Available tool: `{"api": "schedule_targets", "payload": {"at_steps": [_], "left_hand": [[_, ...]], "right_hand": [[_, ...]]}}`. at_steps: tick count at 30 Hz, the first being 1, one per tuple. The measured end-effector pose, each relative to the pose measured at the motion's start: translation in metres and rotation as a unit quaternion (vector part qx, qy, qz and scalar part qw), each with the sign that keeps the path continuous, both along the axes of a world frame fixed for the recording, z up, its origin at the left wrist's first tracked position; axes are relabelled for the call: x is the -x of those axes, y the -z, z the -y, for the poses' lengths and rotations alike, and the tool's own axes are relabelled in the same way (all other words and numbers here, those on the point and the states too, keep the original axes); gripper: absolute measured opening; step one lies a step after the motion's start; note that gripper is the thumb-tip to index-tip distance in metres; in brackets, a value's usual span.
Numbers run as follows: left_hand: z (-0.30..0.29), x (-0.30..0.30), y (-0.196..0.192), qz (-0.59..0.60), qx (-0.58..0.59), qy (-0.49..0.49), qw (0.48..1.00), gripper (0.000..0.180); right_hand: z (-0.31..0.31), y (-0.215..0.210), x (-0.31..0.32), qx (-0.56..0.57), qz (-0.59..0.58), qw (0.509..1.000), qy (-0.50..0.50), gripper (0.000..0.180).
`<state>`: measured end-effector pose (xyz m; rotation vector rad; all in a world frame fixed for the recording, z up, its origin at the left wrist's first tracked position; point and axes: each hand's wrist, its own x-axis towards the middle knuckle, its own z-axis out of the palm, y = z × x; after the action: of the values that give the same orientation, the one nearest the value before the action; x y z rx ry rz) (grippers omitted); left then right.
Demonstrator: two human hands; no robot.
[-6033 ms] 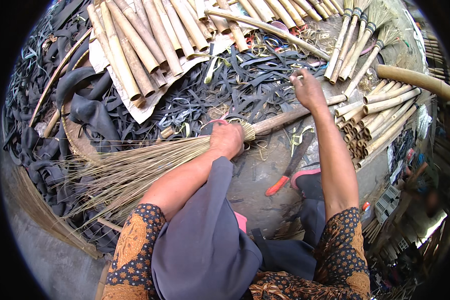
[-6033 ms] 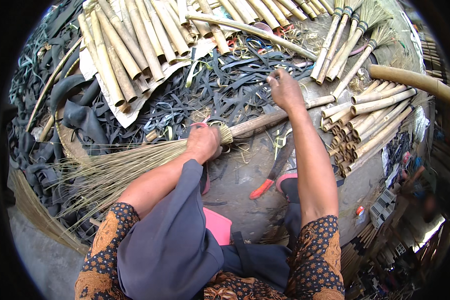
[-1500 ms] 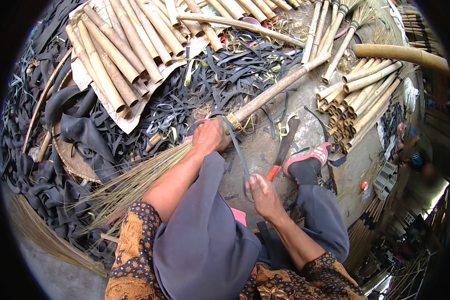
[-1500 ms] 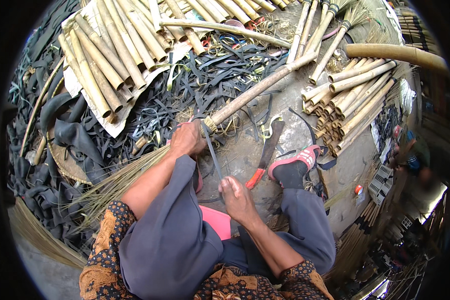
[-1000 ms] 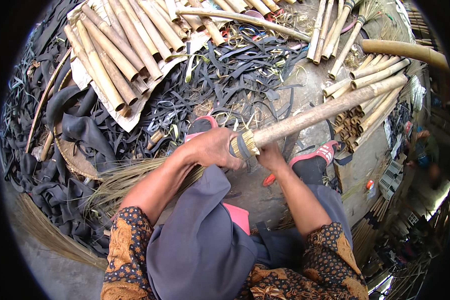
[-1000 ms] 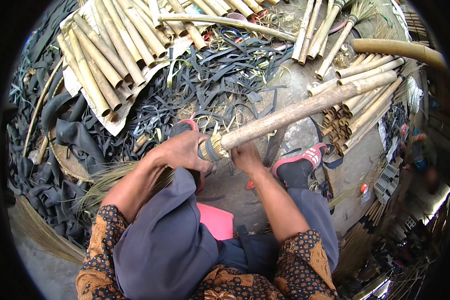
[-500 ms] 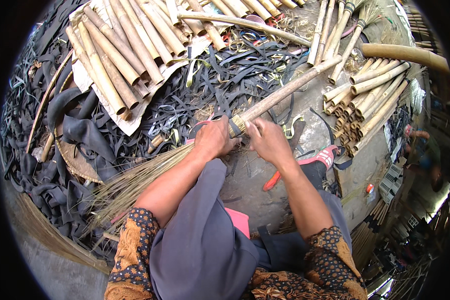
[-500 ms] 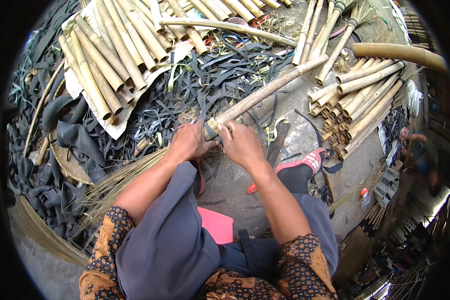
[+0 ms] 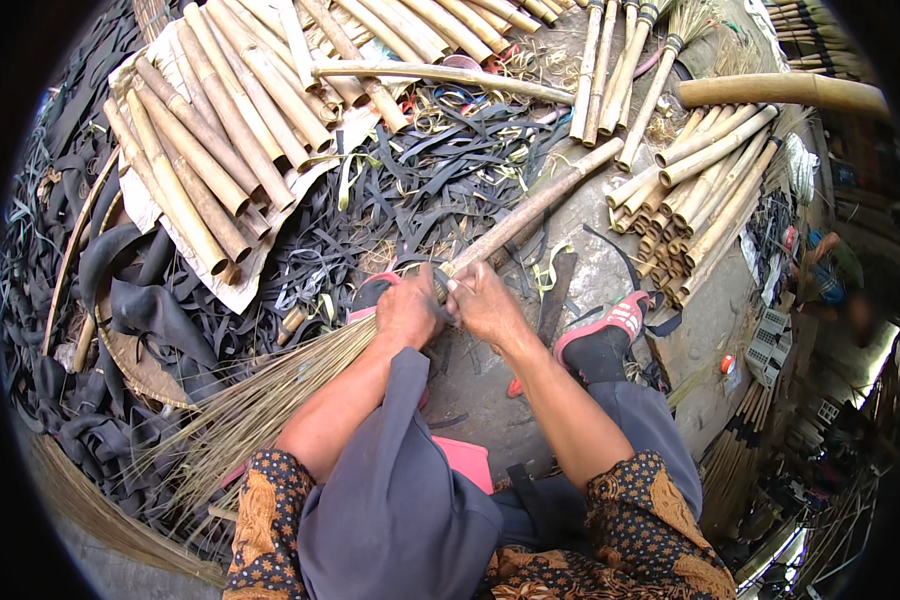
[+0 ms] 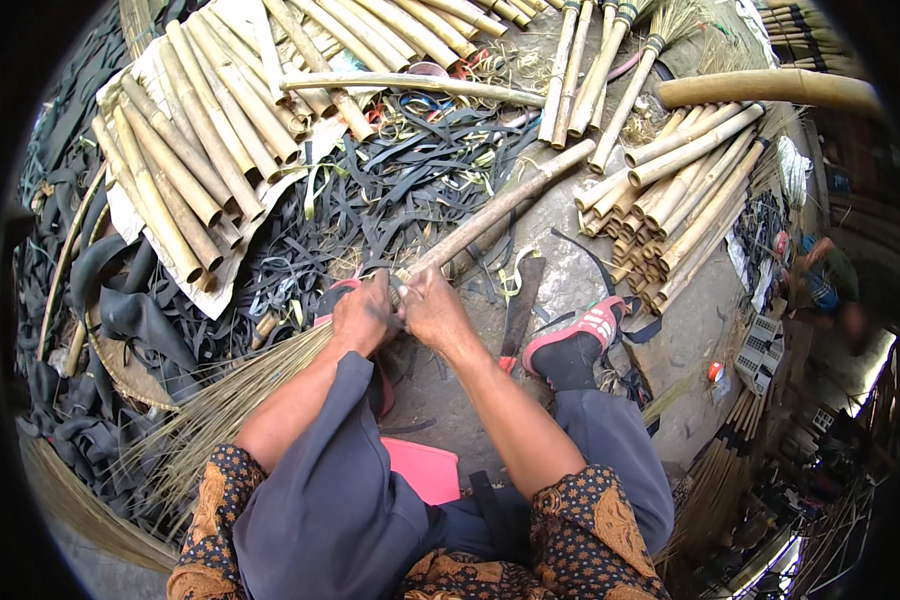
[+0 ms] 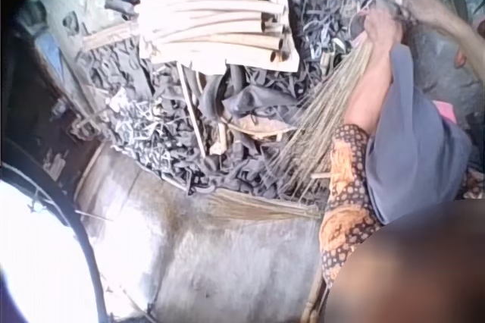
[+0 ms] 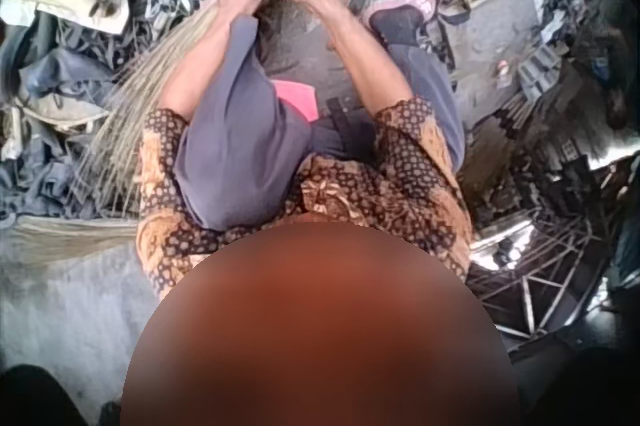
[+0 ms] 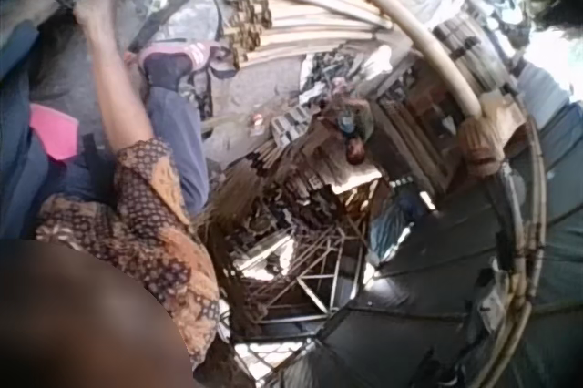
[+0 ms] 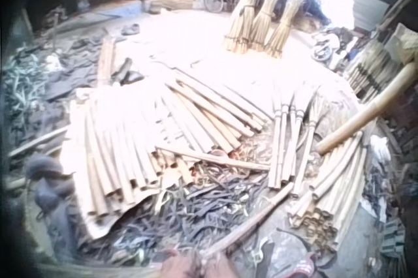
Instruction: The person gathers bundles of straw, aligns them, and secures them to bamboo handles using black rubber strips. They wrap the strips tightly around the junction, cut excess material, and place the finished brooms aside.
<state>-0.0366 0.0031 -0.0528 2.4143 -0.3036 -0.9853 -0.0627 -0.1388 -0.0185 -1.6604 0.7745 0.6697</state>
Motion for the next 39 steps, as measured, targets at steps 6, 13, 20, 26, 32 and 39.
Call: {"api": "schedule_targets", "payload": {"at_steps": [6,13,20,26,32,39], "left_hand": [[-0.01,-0.001,0.002,0.007,-0.018,0.069,0.997,0.049],[-0.009,0.005,0.004,-0.031,-0.046,0.035,0.998,0.054],[-0.011,0.003,0.003,-0.017,-0.035,0.031,0.999,0.049],[-0.014,-0.005,0.003,-0.03,-0.026,0.019,0.999,0.049],[-0.016,-0.014,0.001,-0.059,-0.015,0.027,0.998,0.056],[-0.023,-0.026,-0.009,-0.087,0.003,0.03,0.996,0.053]], "right_hand": [[0.012,0.017,0.022,0.126,0.045,0.98,-0.145,0.027],[-0.002,-0.007,0.033,-0.054,-0.071,0.993,0.072,0.027],[-0.022,-0.061,0.048,-0.046,-0.045,0.993,0.102,0.029],[-0.017,-0.099,0.088,0.028,-0.001,0.999,0.039,0.028],[-0.003,-0.117,0.124,0.036,0.025,0.999,0.006,0.027],[0.016,-0.099,0.175,0.088,0.053,0.991,-0.083,0.03]]}}
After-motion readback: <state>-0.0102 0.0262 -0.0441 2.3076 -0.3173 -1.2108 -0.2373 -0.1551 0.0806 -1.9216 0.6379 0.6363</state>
